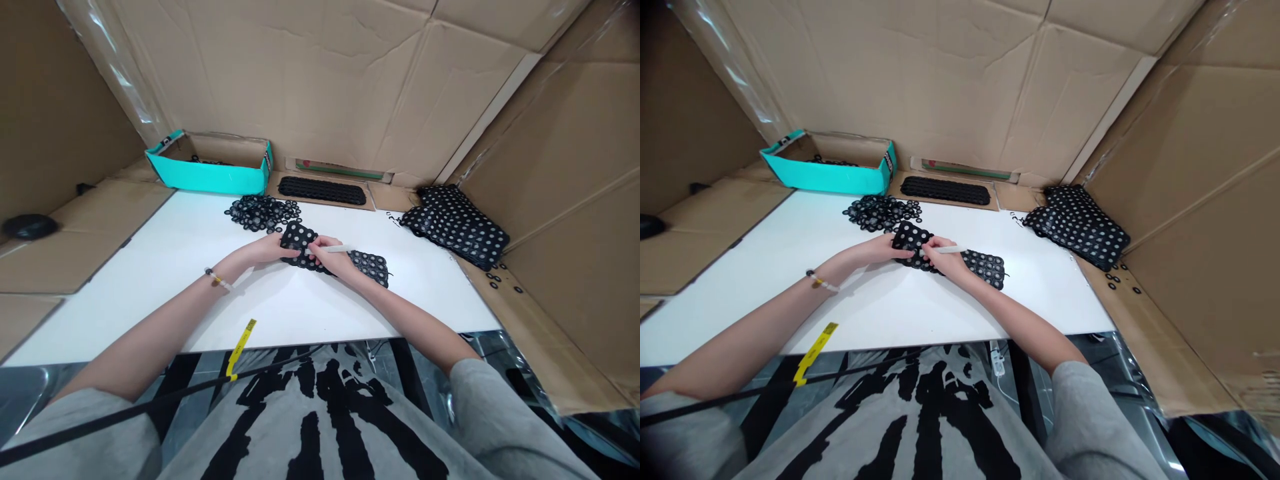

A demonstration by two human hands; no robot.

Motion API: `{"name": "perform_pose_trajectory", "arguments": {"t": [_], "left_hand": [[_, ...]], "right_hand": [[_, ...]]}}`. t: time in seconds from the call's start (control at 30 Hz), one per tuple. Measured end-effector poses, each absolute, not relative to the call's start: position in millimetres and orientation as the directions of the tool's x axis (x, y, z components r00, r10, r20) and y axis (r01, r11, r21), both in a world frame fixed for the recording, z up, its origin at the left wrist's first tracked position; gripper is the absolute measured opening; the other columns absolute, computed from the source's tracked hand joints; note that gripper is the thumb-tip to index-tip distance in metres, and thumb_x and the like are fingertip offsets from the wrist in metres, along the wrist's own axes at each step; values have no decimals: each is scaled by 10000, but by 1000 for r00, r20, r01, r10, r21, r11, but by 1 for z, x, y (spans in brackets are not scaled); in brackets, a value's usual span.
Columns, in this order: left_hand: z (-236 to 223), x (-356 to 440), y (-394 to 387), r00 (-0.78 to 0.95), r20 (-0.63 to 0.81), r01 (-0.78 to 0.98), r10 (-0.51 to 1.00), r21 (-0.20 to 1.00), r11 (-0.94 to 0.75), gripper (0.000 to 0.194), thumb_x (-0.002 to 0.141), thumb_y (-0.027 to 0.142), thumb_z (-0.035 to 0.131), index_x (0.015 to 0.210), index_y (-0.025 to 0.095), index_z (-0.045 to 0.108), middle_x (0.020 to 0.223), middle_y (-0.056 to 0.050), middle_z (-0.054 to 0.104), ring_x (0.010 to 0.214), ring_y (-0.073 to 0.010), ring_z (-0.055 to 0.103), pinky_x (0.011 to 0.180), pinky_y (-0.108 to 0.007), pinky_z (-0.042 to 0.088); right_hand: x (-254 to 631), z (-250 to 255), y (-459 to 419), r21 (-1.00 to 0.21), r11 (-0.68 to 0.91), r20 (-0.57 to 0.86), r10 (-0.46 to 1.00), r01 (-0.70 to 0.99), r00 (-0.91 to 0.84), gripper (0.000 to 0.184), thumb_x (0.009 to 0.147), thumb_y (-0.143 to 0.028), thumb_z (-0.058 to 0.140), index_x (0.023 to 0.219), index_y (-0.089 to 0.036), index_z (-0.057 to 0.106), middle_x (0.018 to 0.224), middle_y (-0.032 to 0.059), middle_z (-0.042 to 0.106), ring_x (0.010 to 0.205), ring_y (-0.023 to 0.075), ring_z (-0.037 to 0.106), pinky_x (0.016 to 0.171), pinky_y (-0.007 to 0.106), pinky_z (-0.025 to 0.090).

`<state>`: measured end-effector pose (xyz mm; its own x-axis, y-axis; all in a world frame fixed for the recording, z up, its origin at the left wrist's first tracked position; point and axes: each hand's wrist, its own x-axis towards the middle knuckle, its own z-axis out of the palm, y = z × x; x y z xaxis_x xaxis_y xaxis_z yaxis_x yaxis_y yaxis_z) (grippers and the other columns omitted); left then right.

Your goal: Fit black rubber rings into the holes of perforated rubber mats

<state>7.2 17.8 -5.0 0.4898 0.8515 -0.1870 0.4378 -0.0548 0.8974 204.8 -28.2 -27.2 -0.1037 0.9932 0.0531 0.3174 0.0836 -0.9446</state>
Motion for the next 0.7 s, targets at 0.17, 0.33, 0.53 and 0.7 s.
{"name": "perform_pose_trajectory", "arguments": {"t": [0.17,0.33,0.53,0.7], "left_hand": [[-3,4,22,576,-122,508,808,828,-237,416,484,335,811,872,200,748,866,-8,735,841,-256,642,756,-308,491],[-2,6,20,540,-130,530,832,820,-216,373,494,333,799,836,195,741,861,-7,732,842,-257,636,743,-308,484],[5,9,13,480,-180,506,859,856,-103,295,478,278,804,740,183,706,806,-9,722,798,-244,622,749,-333,493],[0,11,12,465,-229,393,855,919,33,322,451,258,815,734,164,695,806,-20,721,804,-233,631,779,-350,505]], "right_hand": [[205,-23,-30,-965,-1,-35,991,262,-126,175,800,-286,564,656,-189,581,599,-1,654,528,117,577,484,209,428],[202,-23,-34,-965,12,-25,990,263,-137,161,790,-265,567,650,-187,583,595,-3,660,507,109,563,470,202,420],[201,-21,-34,-972,-13,-50,987,236,-150,170,794,-278,569,654,-183,580,611,2,660,510,105,551,467,202,404],[201,-23,-38,-925,106,52,987,364,-154,176,809,-304,554,680,-189,585,653,-3,668,574,122,578,525,217,413]]}}
